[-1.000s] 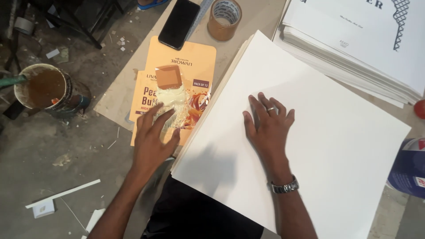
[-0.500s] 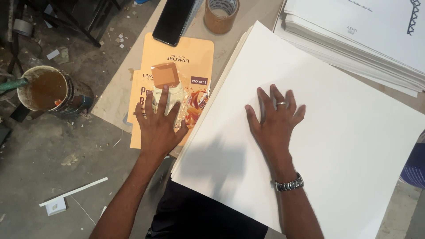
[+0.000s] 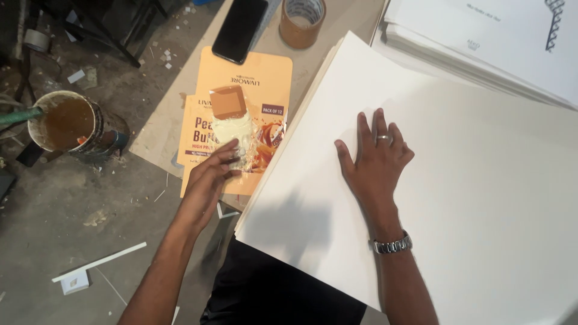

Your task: The person organizes and stacks large white sheets of paper on a cluttered workspace, repeatedly lifting sheets from one stack and aligning them on another.

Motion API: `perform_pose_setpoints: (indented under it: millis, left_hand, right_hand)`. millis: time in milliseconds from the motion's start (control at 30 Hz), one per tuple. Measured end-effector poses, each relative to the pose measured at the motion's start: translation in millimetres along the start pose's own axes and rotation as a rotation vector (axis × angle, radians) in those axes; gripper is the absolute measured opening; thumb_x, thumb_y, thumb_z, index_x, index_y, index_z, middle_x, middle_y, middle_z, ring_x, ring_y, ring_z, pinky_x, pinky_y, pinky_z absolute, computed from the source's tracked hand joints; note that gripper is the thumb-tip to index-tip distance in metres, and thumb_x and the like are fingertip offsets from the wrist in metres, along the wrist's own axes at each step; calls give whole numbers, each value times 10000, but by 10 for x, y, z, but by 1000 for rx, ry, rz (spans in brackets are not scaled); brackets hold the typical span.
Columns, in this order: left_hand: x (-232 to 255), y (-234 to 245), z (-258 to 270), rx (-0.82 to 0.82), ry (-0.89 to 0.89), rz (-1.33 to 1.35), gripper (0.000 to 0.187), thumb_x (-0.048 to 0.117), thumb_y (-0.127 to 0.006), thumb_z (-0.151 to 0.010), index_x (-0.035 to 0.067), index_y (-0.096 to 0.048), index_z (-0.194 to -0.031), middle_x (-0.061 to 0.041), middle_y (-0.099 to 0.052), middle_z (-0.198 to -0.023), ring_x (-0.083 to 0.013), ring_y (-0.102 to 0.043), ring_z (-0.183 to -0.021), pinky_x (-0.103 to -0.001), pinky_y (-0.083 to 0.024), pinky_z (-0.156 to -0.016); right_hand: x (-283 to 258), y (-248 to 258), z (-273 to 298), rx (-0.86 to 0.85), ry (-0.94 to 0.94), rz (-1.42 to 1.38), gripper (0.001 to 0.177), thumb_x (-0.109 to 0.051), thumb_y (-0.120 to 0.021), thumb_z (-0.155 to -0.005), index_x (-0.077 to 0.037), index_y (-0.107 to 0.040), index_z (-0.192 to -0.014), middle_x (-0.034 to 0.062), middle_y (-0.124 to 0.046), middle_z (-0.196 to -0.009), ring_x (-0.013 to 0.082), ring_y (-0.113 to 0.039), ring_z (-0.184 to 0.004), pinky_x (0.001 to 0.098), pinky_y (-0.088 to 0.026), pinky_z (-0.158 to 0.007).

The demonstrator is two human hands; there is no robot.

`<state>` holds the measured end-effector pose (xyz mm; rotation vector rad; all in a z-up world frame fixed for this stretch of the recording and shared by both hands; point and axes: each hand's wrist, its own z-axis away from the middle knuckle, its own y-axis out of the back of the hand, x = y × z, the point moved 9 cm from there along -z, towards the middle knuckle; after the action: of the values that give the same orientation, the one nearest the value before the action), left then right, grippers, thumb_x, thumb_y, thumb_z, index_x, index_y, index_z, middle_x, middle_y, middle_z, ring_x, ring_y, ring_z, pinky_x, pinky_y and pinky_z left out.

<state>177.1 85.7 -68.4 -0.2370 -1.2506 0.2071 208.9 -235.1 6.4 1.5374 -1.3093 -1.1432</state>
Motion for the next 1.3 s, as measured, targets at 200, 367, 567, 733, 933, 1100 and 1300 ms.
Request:
perform_pose_setpoints:
  millis: [200,367,567,733,933,1100,1300]
  left_hand:
    - [94,-44,-61,-36,45,81,341,67,-529,-882,9,-703,-1170,-129,-529,-1559,-256,-539,-1321,-420,-471,-1056]
    - [542,-227,99,143,-538,-1173,347,179,-746,-750,60,-783,-1074,-158,-451,-1545,-440,-380,-1336,-546,-363,-1099]
    - [350,-240,268,130,-561,-1549,290,186,-767,-742,48,-762,-997,-170,-423,-1603,-429,-373,-1381,-577,-340,-1107]
    - [282,-170,467,135,-598,-1591,343,187,-764,-742,57,-768,-1059,-156,-419,-1607,-417,-355,-1420,-576,-290,-1137]
    - [32,344,352,87,-232,-610,343,66,-603,-787,46,-714,-1112,-139,-433,-1602,-357,-403,-1473,-530,-343,-1185]
    - [329,-52,79,-127,61,139,397,62,-480,-849,-25,-658,-1193,-191,-485,-1576,-354,-522,-1372,-520,-503,-1080]
    - [663,-661,-504,-378,4,103,371,21,-481,-900,-31,-621,-1239,-179,-487,-1560,-315,-579,-1349,-502,-578,-1047]
  right_hand:
    - [27,134,-58,28,21,-15,603,-525,-668,-983,-159,-624,-1460,186,-462,-1606,408,-426,-1345,536,-299,-999]
    - [121,104,-80,16,6,-41,529,-504,-715,-966,-212,-681,-1407,180,-484,-1592,371,-447,-1282,513,-303,-984]
    - [199,35,-52,-4,-49,-62,551,-512,-706,-980,-207,-668,-1437,236,-412,-1631,512,-297,-1420,678,-231,-1093]
    - [315,-17,-44,-134,-203,-72,798,-672,-632,-939,-163,-514,-1543,271,-280,-1656,636,-113,-1470,859,-58,-1053]
    - [320,29,-78,-132,-204,-99,804,-685,-620,-894,-208,-510,-1532,220,-226,-1697,605,-160,-1491,826,-106,-1085]
    - [315,-64,-52,-108,-110,-112,712,-620,-639,-943,-209,-538,-1517,206,-259,-1701,598,-143,-1505,836,-50,-1089]
    - [277,-46,-68,-112,-108,-58,646,-581,-645,-957,-243,-564,-1502,158,-340,-1669,578,-160,-1511,838,-43,-1102]
